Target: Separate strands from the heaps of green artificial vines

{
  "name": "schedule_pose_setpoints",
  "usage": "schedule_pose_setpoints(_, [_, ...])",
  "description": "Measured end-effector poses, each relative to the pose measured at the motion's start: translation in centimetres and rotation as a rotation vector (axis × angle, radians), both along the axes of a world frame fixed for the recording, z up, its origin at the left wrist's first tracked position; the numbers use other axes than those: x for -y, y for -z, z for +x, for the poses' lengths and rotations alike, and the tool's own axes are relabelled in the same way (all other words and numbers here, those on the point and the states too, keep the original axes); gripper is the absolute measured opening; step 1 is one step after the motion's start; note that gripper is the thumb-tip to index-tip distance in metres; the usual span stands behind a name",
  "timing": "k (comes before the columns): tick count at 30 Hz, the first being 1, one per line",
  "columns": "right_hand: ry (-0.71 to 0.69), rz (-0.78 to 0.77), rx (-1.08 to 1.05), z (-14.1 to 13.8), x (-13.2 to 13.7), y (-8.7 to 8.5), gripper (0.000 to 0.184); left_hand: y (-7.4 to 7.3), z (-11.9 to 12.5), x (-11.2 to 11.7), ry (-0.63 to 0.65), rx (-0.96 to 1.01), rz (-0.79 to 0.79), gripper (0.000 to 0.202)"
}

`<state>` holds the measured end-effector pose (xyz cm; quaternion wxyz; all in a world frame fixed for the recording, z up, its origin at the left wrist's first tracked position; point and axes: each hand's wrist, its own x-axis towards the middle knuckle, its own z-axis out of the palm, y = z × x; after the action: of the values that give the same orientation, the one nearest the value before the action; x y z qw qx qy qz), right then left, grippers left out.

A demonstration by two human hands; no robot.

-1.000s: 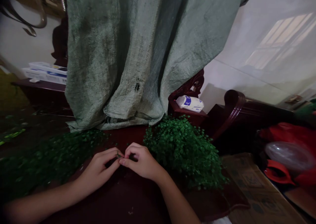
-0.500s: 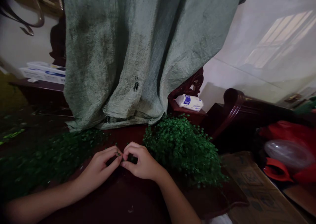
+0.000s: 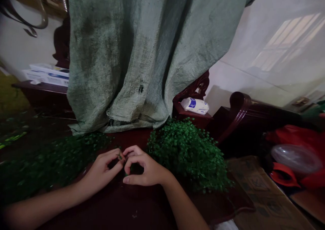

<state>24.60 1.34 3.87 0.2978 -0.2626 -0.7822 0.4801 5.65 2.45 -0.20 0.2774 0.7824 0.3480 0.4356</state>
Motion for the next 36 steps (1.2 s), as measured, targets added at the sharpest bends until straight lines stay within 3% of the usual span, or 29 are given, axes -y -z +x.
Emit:
schedule_pose_setpoints(9, [0.012,-0.066,-0.13,0.2,-0.6,0.4,0.011,-0.2,0.0,0.7,0.081,-0.038,0.017,0.019])
schedule_pose_setpoints(18, [0.189,-0.211,-0.175,0.0,-0.8,1.1,0.019,0.1,0.1,0.9,0.159,-0.088,0.006,0.019])
schedule_pose_setpoints(24, [0.412,-0.321,-0.171,-0.5,-1.2,1.4,0.033,0.2,-0.1,1.0,0.187,-0.127,0.006,0.021])
schedule_pose_setpoints(29, [0.307,-0.388,-0.156,-0.6,-1.2,1.4,0.067,0.5,-0.1,1.1,0.208,-0.186,0.08,0.023])
schedule_pose_setpoints(36, [0.329,-0.458,-0.198,-0.6,-1.1,1.2,0.068,0.4,0.1,1.1,0.194,-0.202,0.105,0.023])
